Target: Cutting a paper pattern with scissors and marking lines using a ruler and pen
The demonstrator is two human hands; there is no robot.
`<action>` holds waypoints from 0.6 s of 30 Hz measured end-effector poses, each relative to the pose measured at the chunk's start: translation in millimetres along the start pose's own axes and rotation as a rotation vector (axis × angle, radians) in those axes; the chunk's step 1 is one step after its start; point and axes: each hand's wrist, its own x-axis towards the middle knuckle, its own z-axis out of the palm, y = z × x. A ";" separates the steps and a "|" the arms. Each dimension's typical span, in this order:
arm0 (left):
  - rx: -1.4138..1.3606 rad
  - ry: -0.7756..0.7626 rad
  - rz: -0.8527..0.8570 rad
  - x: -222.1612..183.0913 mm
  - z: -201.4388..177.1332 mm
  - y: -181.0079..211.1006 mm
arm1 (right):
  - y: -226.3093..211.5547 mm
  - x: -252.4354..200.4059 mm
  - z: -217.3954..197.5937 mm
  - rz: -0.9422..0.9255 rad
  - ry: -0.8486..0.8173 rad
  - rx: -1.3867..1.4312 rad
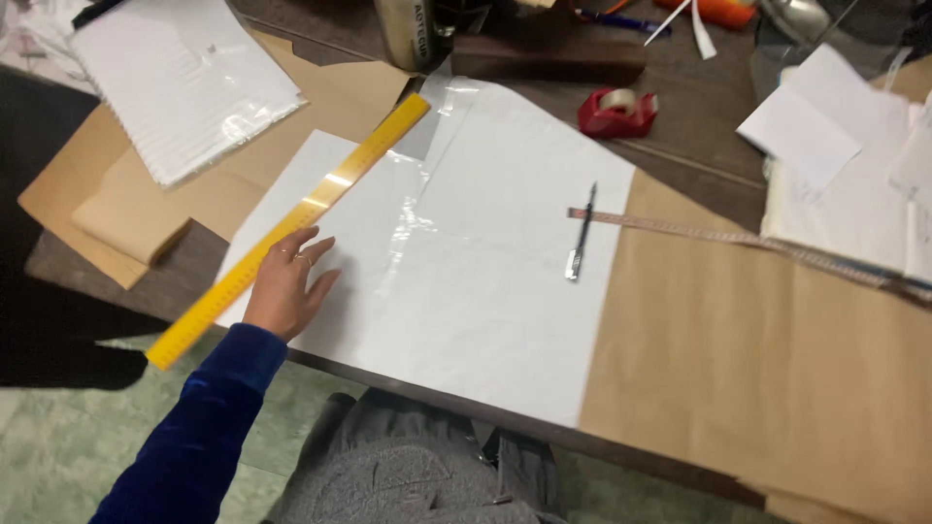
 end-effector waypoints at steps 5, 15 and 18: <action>-0.124 0.049 0.392 23.5 1.5 -67.6 | -120.9 -136.0 99.1 0.078 0.062 0.132; -0.192 0.068 0.456 17.1 13.0 -127.4 | -302.0 -355.3 262.5 -0.292 -0.270 -0.101; -0.187 0.051 0.501 8.0 15.5 -141.4 | -319.9 -416.8 287.3 -0.060 -0.420 0.071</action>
